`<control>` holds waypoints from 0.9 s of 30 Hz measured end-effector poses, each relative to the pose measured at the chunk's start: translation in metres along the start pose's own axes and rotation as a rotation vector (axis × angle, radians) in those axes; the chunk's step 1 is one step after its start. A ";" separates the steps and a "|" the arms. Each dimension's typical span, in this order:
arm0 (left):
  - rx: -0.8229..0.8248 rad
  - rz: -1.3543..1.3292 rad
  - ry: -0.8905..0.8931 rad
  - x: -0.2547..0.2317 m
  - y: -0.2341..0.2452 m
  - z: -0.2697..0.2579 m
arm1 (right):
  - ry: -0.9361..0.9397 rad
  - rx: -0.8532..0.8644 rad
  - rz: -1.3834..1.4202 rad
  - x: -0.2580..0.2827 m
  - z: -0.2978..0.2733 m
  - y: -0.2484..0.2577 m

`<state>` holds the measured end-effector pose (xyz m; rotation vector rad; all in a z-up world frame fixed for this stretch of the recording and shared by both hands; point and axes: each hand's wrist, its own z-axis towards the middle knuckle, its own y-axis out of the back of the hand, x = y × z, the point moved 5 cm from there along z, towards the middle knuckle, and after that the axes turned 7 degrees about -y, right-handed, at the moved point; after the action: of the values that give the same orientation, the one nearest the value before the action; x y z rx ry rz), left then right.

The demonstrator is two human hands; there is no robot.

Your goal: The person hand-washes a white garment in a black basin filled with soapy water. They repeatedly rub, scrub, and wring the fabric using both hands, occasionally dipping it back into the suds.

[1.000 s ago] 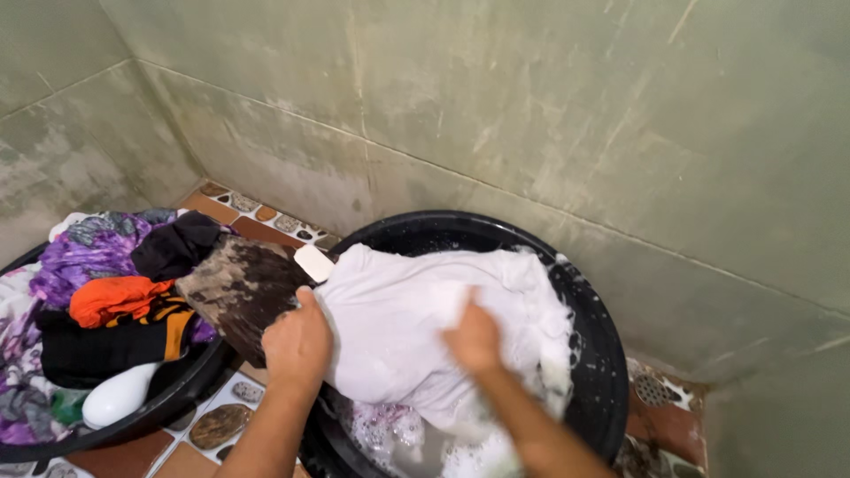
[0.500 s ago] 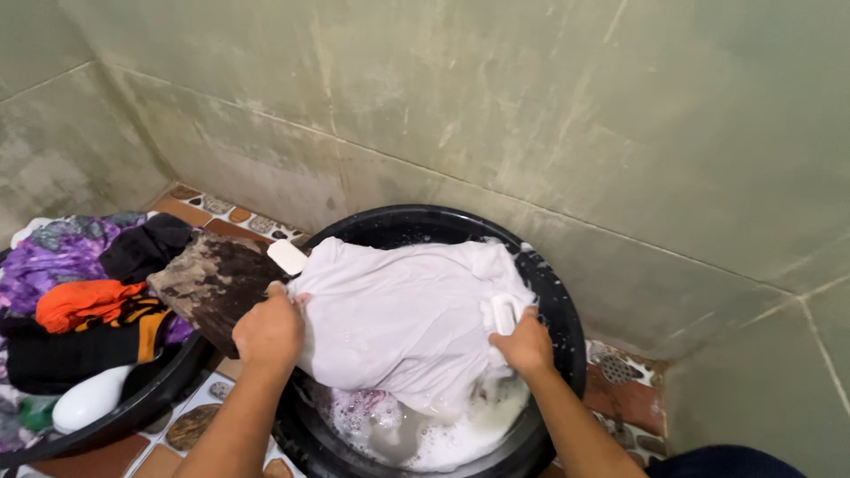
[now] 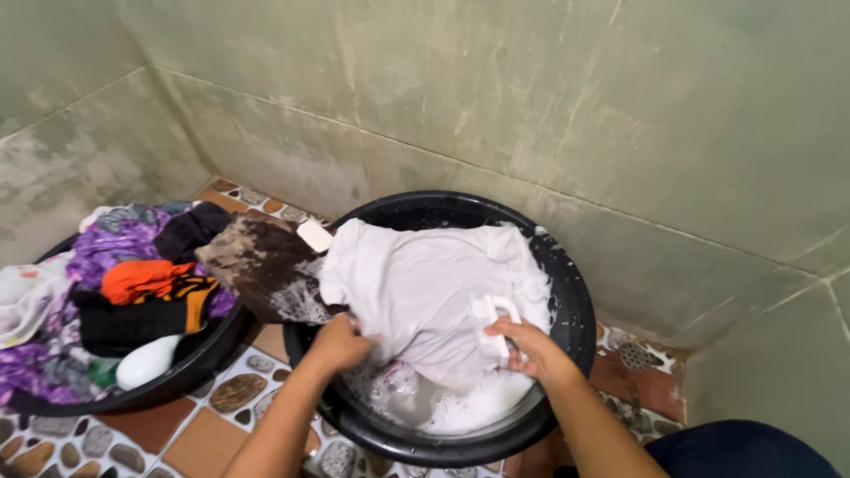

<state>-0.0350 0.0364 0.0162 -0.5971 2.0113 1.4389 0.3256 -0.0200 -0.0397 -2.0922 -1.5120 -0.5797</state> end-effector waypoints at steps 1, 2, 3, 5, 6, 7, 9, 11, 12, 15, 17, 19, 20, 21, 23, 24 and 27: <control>0.038 -0.119 -0.013 -0.005 -0.007 -0.001 | -0.007 0.003 -0.005 0.002 -0.001 -0.002; 0.076 -0.238 -0.027 -0.012 -0.011 -0.002 | -0.004 -0.018 -0.017 0.003 -0.002 -0.002; 0.068 -0.398 -0.082 -0.022 -0.009 -0.004 | -0.004 -0.040 -0.030 0.002 -0.002 -0.002; 0.055 -0.715 -0.194 -0.045 0.000 -0.011 | -0.009 0.030 -0.002 -0.001 0.001 -0.003; 0.018 -0.789 -0.168 -0.053 0.006 -0.016 | -0.016 0.122 0.039 -0.002 0.001 -0.003; -0.021 -0.865 -0.146 -0.062 0.015 -0.020 | -0.018 0.212 0.078 0.000 0.002 -0.004; -0.103 -1.003 -0.147 -0.078 0.036 -0.024 | -0.020 0.187 0.119 0.001 0.001 0.000; -0.192 -1.124 -0.190 -0.084 0.054 -0.024 | 0.009 0.120 0.076 0.006 -0.003 0.009; -0.244 -1.104 -0.186 -0.081 0.060 -0.023 | 0.038 0.066 0.012 0.011 -0.007 0.020; -0.471 -0.941 -0.257 -0.059 0.078 -0.019 | 0.162 -0.004 -0.262 0.037 -0.015 0.051; -0.714 -0.682 -0.415 -0.046 0.092 -0.021 | 0.284 -0.121 -0.440 0.057 -0.016 0.061; -0.749 -0.712 -0.241 -0.024 0.093 -0.015 | 0.432 -0.337 -0.583 0.097 -0.021 0.073; -0.764 -0.726 -0.154 -0.015 0.092 -0.012 | 0.470 -0.359 -0.571 0.109 -0.025 0.075; -0.761 -0.790 -0.112 -0.012 0.090 -0.003 | 0.513 -0.378 -0.563 0.124 -0.031 0.079; -0.757 -0.917 -0.029 -0.006 0.088 0.020 | 0.508 -0.390 -0.506 0.152 -0.035 0.076; -0.703 -1.051 -0.035 -0.006 0.088 0.038 | 0.460 -0.382 -0.459 0.165 -0.034 0.076; -0.534 -1.338 -0.088 -0.016 0.092 0.080 | 0.625 -0.368 -0.357 0.184 -0.026 0.060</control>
<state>-0.0681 0.1419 0.0709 -1.6278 0.6829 1.0015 0.4359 0.0856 0.0825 -1.6257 -1.4652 -1.5771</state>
